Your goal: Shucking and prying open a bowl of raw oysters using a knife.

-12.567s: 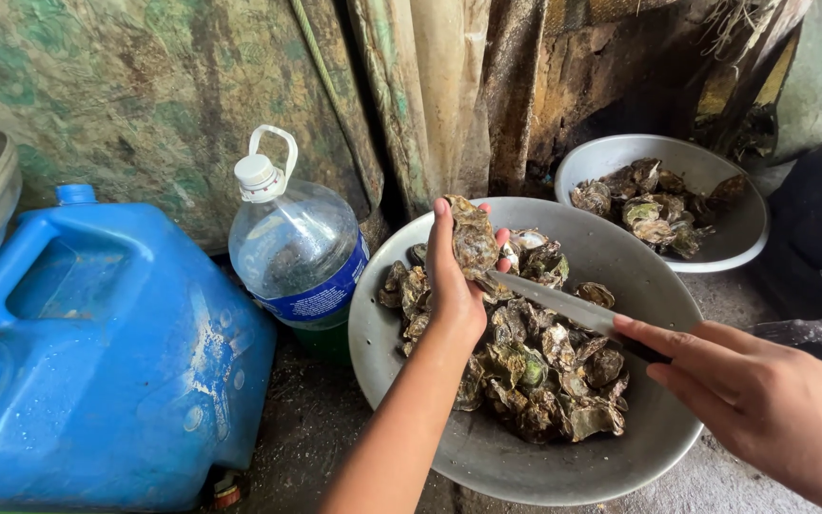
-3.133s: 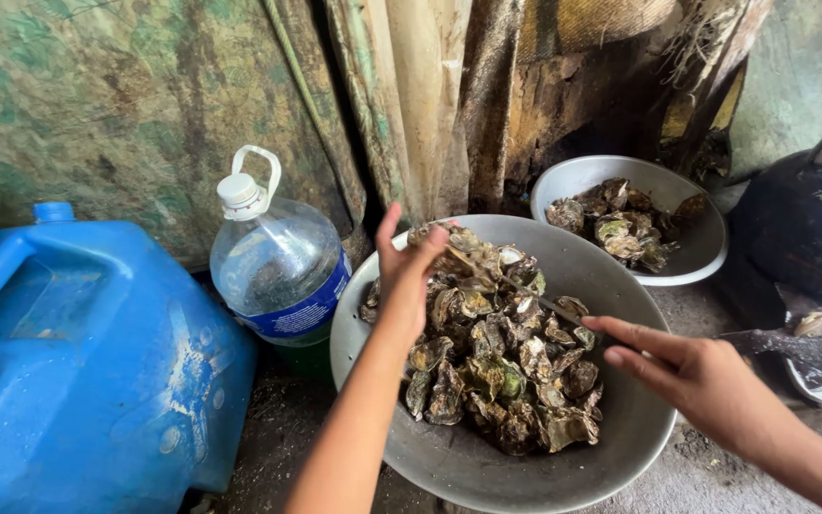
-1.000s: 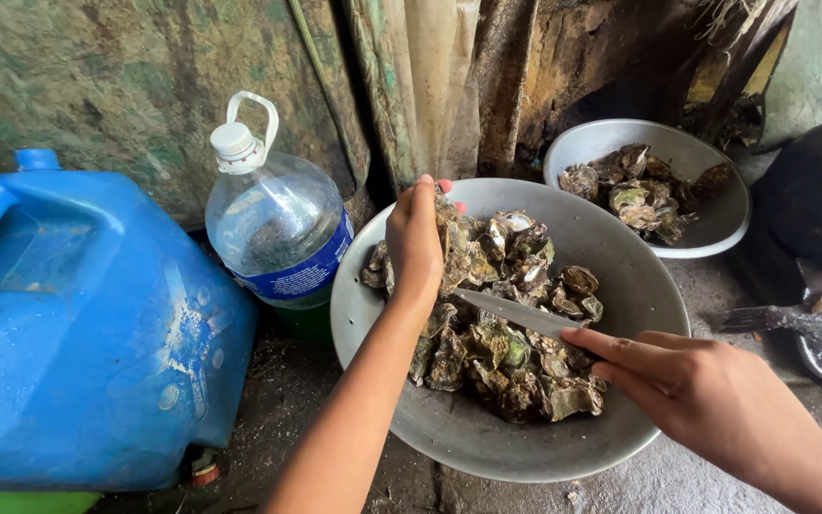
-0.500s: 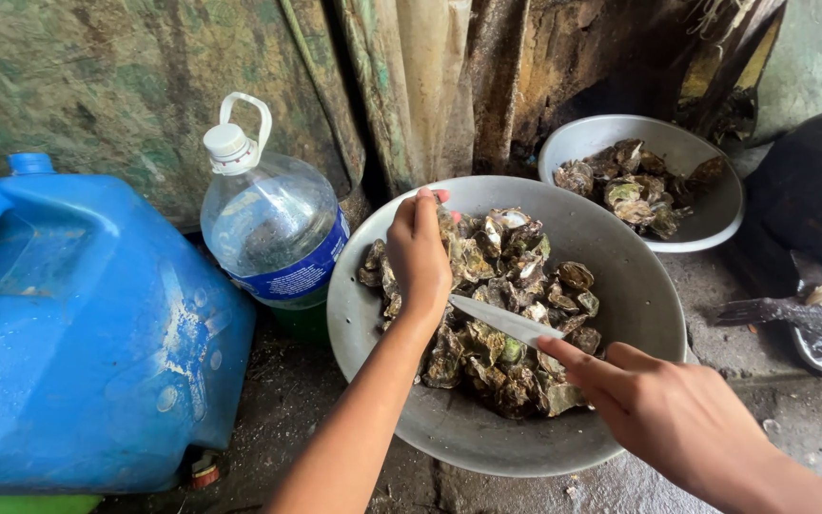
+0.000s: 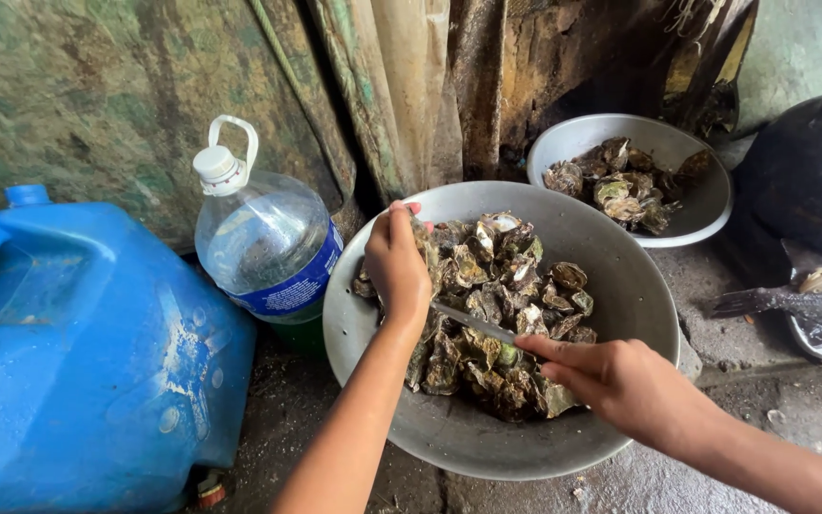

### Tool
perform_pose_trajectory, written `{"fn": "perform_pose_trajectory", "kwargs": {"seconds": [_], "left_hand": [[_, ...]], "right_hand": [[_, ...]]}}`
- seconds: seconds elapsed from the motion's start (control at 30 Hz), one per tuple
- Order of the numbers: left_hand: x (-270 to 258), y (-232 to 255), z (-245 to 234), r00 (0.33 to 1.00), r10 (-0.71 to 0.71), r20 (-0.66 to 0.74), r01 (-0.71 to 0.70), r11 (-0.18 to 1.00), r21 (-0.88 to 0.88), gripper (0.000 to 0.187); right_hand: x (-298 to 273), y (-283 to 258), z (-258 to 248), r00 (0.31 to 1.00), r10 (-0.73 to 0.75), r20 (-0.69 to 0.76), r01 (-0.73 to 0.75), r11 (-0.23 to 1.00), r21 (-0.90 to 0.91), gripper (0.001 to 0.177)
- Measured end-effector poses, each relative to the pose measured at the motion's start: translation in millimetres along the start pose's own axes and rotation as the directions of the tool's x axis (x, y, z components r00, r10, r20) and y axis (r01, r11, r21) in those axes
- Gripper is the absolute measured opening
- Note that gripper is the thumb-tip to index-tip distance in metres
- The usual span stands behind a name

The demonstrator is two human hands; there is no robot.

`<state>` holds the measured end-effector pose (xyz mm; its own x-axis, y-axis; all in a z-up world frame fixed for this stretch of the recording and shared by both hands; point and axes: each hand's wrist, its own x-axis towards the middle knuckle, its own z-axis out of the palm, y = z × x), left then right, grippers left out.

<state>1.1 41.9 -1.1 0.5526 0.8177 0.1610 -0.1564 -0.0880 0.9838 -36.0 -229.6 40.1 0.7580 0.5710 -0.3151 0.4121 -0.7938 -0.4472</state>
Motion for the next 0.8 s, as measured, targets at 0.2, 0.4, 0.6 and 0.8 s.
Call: {"fn": "perform_pose_trajectory", "kwargs": {"seconds": [0.2, 0.4, 0.6, 0.8], "left_hand": [[-2.9, 4.0, -1.7, 1.0, 0.012, 0.003, -0.011, 0.999, -0.031, 0.043], [-4.6, 8.0, 0.3, 0.999, -0.047, -0.01, 0.047, 0.999, 0.024, 0.044], [18.4, -12.3, -0.3, 0.987, -0.159, 0.022, 0.155, 0.904, -0.399, 0.044], [31.9, -8.9, -8.3, 0.889, -0.457, 0.041, 0.373, 0.668, -0.644, 0.037]], "right_hand": [[-6.7, 6.6, 6.8, 0.95, -0.281, -0.138, 0.187, 0.861, -0.473, 0.062], [-3.0, 1.7, 10.1, 0.985, -0.136, -0.11, 0.116, 0.978, -0.173, 0.043], [3.4, 11.1, 13.1, 0.878, -0.382, -0.289, 0.327, 0.919, -0.221, 0.056], [12.1, 2.3, 6.8, 0.994, -0.067, -0.088, 0.09, 0.955, 0.283, 0.047]]}}
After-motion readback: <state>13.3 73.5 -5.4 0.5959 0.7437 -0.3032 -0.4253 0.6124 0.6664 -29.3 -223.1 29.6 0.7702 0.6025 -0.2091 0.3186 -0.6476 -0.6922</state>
